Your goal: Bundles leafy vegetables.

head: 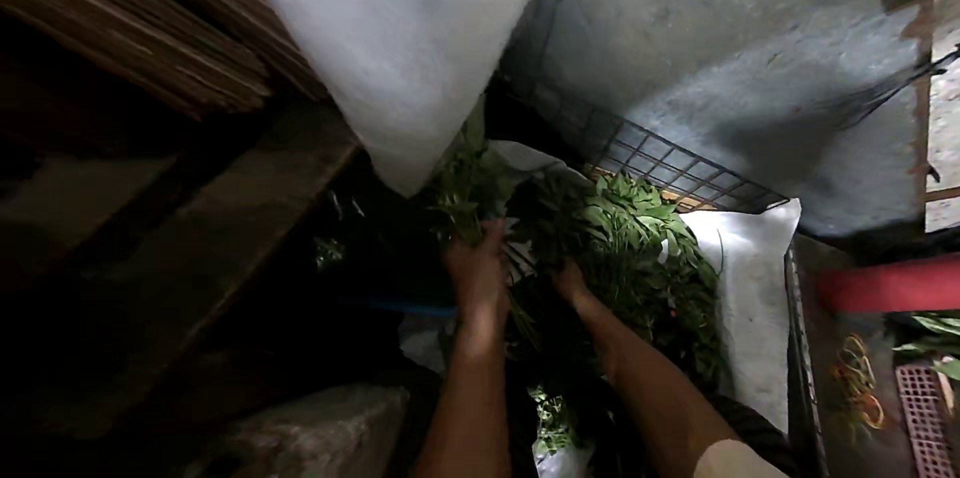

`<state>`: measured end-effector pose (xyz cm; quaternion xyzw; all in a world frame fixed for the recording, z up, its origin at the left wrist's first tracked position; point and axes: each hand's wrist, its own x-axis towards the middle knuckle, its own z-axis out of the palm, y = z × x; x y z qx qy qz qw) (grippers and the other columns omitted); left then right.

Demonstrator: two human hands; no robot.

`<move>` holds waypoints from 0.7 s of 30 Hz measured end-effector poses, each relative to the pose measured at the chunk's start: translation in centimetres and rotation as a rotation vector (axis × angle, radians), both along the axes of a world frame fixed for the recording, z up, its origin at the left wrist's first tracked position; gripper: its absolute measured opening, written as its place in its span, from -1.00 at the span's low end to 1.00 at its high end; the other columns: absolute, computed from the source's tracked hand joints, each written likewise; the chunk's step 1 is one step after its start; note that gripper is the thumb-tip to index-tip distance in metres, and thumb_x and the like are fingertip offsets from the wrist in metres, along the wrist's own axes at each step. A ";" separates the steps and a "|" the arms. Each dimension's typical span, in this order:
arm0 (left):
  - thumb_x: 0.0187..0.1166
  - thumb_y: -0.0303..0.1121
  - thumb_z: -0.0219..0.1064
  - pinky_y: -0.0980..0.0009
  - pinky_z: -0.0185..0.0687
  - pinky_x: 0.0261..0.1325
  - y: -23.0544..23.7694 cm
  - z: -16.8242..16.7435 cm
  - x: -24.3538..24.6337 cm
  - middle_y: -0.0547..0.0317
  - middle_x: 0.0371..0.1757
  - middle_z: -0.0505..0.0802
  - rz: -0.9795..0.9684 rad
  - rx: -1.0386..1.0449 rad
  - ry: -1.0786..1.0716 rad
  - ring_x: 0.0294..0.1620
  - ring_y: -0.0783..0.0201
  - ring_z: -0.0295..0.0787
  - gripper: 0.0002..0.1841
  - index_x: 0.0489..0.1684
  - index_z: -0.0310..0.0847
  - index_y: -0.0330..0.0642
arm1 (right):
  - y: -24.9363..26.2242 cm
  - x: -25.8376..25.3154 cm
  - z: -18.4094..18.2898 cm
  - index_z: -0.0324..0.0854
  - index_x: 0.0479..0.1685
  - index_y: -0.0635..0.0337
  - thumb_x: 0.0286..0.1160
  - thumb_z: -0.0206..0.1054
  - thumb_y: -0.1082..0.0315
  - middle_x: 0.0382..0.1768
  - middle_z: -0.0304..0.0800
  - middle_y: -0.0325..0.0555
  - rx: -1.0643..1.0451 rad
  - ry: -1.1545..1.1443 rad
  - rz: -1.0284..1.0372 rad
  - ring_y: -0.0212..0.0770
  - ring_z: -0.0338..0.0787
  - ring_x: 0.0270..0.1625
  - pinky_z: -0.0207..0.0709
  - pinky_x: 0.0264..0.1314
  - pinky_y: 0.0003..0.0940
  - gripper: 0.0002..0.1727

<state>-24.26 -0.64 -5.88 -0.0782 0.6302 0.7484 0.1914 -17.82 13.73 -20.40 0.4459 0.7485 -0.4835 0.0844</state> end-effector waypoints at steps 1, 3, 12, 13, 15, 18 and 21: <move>0.67 -0.29 0.38 0.60 0.29 -0.70 -0.1 0.0 -0.2 0.38 -0.63 0.47 -0.006 -0.025 -0.009 -0.77 0.51 0.27 -0.87 -0.05 0.58 -0.09 | -0.3 -0.4 -0.1 0.35 0.64 0.33 0.76 0.24 0.12 0.46 0.59 0.33 -0.055 0.025 -0.063 0.17 0.62 0.51 0.47 0.57 0.09 -0.39; 0.66 -0.30 0.39 0.59 0.31 -0.71 -0.3 0.1 -0.6 0.34 -0.63 0.51 -0.024 -0.104 -0.002 -0.78 0.50 0.29 -0.86 -0.07 0.59 -0.14 | -1.3 -1.0 0.8 0.45 0.53 0.40 0.83 0.14 0.20 0.31 0.69 0.32 -0.072 0.147 -0.172 0.11 0.72 0.34 0.56 0.45 0.02 -0.50; 0.67 -0.15 0.40 0.06 0.67 -0.13 -0.8 0.4 -0.4 -0.12 -0.22 0.77 -0.325 -0.521 0.154 -0.30 0.11 0.69 -0.63 0.07 0.67 -0.36 | -8.8 0.5 7.6 0.56 0.37 0.45 0.72 0.18 0.40 0.10 0.84 0.20 0.181 0.794 0.084 -0.10 0.84 0.19 0.66 0.39 -0.16 -0.63; 0.69 -0.17 0.37 0.17 0.65 -0.20 -0.9 0.3 -0.3 -0.04 -0.24 0.76 -0.300 -0.481 0.145 -0.35 0.19 0.66 -0.66 0.08 0.65 -0.33 | -9.1 1.0 8.0 0.55 0.38 0.45 0.73 0.17 0.38 0.13 0.82 0.21 0.155 0.773 0.104 -0.12 0.83 0.22 0.64 0.41 -0.19 -0.62; 0.71 -0.17 0.35 0.38 0.52 -0.38 -0.9 0.4 0.0 0.10 -0.31 0.72 -0.248 -0.420 0.133 -0.49 0.35 0.53 -0.69 0.07 0.65 -0.27 | -9.1 2.3 8.6 0.47 0.46 0.47 0.78 0.11 0.33 0.20 0.78 0.24 0.094 0.667 0.159 -0.11 0.80 0.27 0.60 0.45 -0.20 -0.56; 0.73 -0.18 0.33 0.25 0.57 -0.15 -0.9 0.9 0.2 0.04 -0.18 0.75 -0.147 -0.406 0.167 -0.29 0.28 0.61 -0.70 0.10 0.66 -0.28 | -8.3 4.5 8.0 0.43 0.48 0.45 0.88 -0.04 0.26 0.01 0.79 0.21 0.003 0.447 0.334 -0.05 0.82 0.04 0.68 0.22 -0.11 -0.54; 0.79 -0.18 0.23 0.17 0.60 0.05 -0.7 0.7 0.1 -0.01 -0.07 0.76 0.003 -0.326 0.221 -0.10 0.23 0.67 -0.66 0.21 0.64 -0.30 | -6.7 7.0 4.7 0.41 0.57 0.37 0.88 -0.05 0.27 0.15 0.77 0.25 -0.046 0.280 0.513 0.04 0.80 0.19 0.63 0.37 -0.03 -0.53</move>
